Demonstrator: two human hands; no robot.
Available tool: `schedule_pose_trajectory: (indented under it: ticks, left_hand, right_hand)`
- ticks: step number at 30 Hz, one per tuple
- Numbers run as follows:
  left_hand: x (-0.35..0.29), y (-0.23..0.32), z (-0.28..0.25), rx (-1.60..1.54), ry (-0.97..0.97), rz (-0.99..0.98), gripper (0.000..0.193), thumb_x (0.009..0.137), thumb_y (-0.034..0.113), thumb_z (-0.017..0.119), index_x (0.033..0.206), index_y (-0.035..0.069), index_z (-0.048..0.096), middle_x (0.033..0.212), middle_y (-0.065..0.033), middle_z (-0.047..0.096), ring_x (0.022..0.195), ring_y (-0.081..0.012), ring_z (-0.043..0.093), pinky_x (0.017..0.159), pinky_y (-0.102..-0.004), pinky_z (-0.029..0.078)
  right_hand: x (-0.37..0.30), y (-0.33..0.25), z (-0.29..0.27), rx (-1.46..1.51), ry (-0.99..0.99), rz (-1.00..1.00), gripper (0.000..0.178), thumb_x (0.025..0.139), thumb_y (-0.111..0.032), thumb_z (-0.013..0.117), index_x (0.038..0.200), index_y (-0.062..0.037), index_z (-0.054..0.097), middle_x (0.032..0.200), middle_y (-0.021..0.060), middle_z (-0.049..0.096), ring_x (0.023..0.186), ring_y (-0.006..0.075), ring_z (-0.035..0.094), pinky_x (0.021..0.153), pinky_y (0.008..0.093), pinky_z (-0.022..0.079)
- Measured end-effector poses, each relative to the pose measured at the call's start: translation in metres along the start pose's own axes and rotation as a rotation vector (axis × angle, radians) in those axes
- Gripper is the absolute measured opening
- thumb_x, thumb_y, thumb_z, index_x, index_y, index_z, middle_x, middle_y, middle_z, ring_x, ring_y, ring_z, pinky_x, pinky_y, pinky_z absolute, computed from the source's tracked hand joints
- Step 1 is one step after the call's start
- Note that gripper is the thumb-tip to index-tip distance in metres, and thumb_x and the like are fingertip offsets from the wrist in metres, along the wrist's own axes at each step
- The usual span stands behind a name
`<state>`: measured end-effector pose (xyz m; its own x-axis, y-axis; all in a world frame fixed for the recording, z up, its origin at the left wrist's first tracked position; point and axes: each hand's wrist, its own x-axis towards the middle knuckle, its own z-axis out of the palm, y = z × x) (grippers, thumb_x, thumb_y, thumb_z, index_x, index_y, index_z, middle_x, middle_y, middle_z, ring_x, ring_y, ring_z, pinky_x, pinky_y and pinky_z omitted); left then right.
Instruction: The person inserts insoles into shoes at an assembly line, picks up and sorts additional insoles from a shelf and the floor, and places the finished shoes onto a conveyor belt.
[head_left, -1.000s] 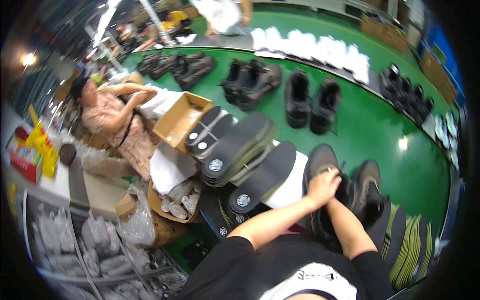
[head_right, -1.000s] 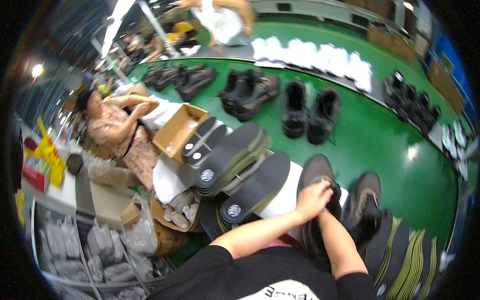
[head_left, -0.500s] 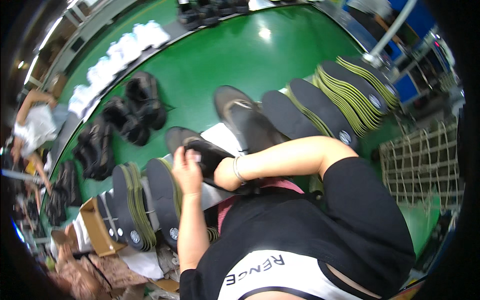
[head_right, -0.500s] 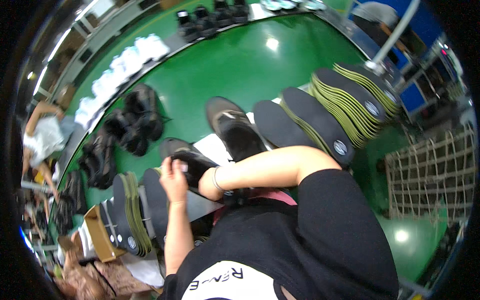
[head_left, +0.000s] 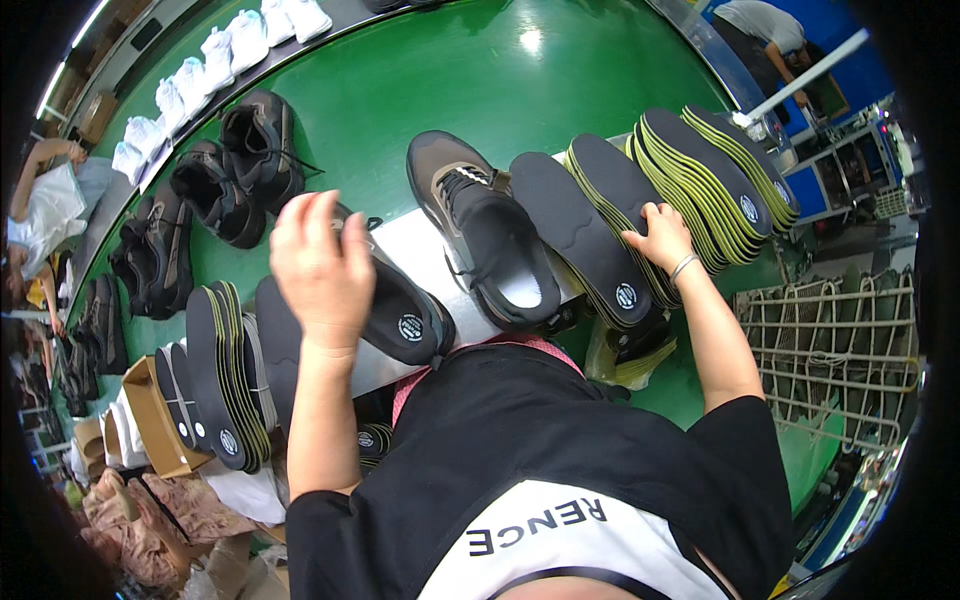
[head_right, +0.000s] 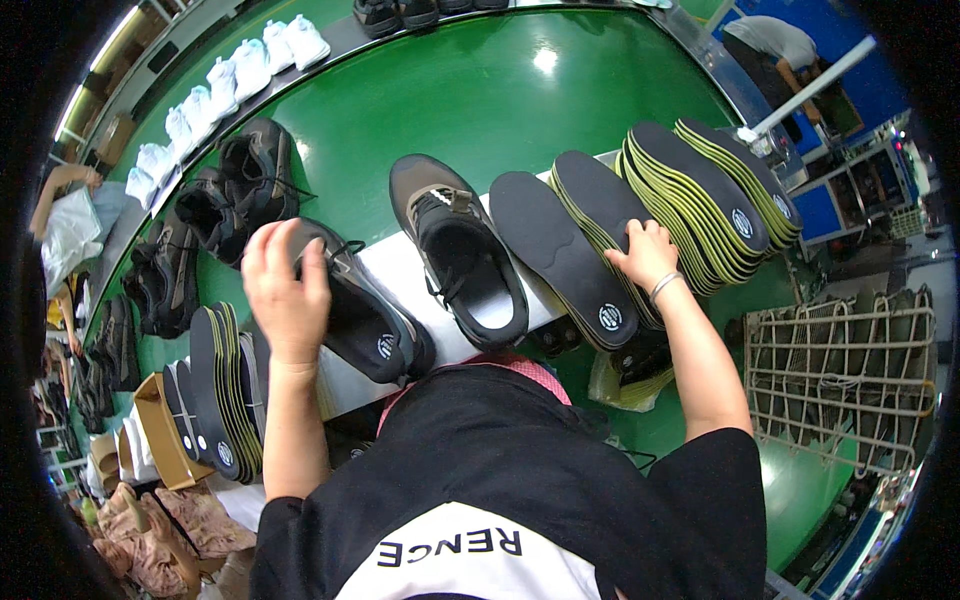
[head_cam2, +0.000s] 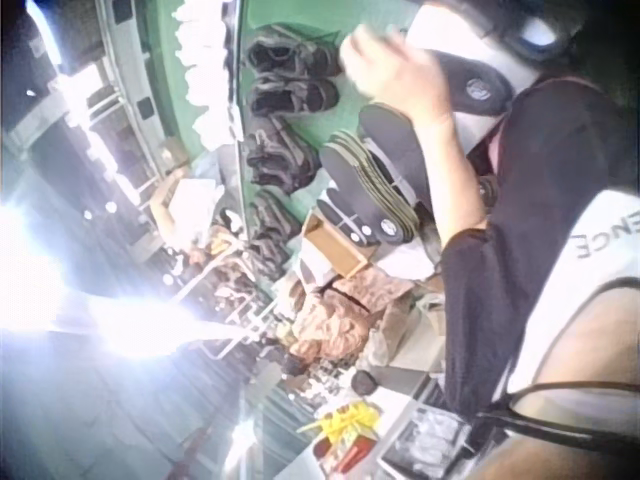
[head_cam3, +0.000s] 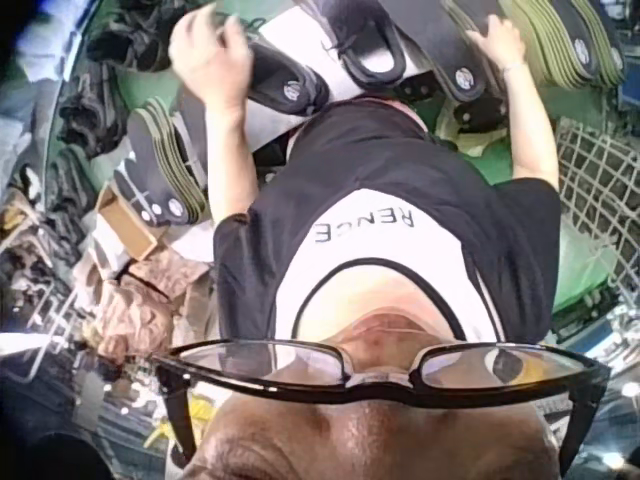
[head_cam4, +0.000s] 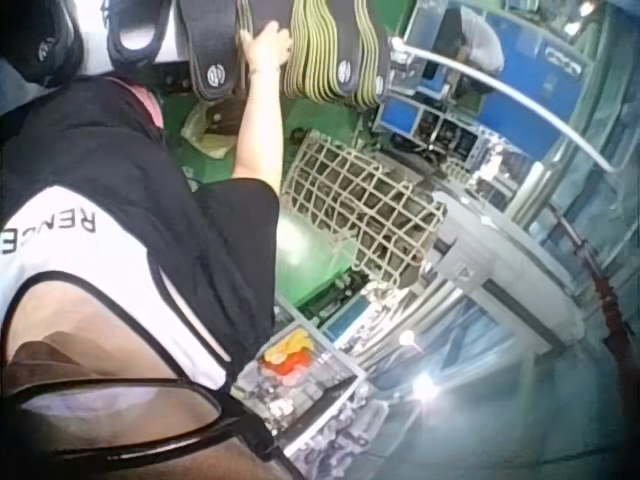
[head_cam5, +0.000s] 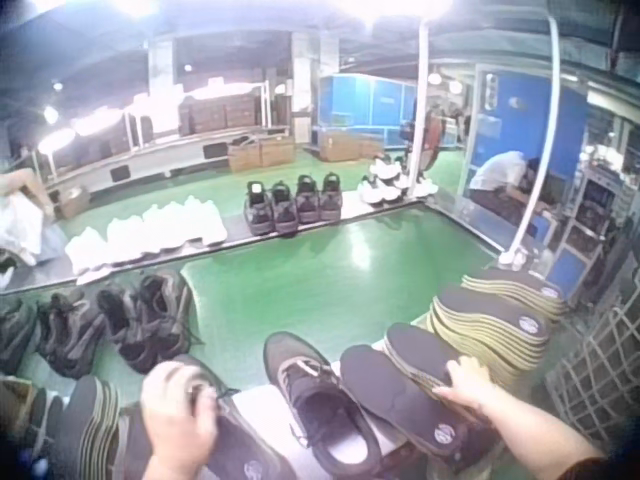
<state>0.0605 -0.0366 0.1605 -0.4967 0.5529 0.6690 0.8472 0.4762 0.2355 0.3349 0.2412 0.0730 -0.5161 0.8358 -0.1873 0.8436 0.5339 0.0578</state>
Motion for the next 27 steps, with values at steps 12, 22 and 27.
schedule_pose_trajectory:
  ticks: [12, 22, 27]
  left_hand:
    - [-0.06, 0.05, 0.067, -0.299, -0.658, -0.106, 0.08, 0.073, 0.024, 0.061, 0.13, 0.0, 0.011, 0.074, -0.02, 0.056, 0.069, -0.0322, 0.056, 0.066, -0.0397, 0.044]
    - [0.019, 0.033, 0.039, -1.329, -0.541, -0.7, 0.021, 0.082, 0.012, 0.05, 0.1, 0.002, 0.057, 0.08, -0.003, 0.059, 0.067, -0.0069, 0.053, 0.061, -0.0186, 0.041]
    - [0.002, 0.047, 0.083, -0.384, -0.343, 0.202, 0.044, 0.065, 0.031, 0.067, 0.097, 0.002, 0.055, 0.098, -0.0157, 0.05, 0.094, -0.0312, 0.048, 0.078, -0.0369, 0.04]
  right_hand:
    - [0.017, -0.017, -0.012, -0.063, -0.024, 0.138, 0.047, 0.057, -0.045, 0.069, 0.086, -0.011, 0.053, 0.098, 0.0123, 0.048, 0.101, 0.029, 0.041, 0.083, 0.0412, 0.034]
    - [-0.024, -0.032, -0.082, 1.502, -0.177, 0.026, 0.027, 0.075, -0.028, 0.061, 0.074, -0.0054, 0.048, 0.065, 0.0009, 0.049, 0.055, 0.0083, 0.049, 0.056, 0.019, 0.042]
    - [-0.067, -0.055, -0.116, 1.471, -0.457, -0.119, 0.037, 0.074, -0.034, 0.055, 0.084, 0.0014, 0.053, 0.069, 0.0065, 0.054, 0.058, 0.0121, 0.055, 0.055, 0.0224, 0.046]
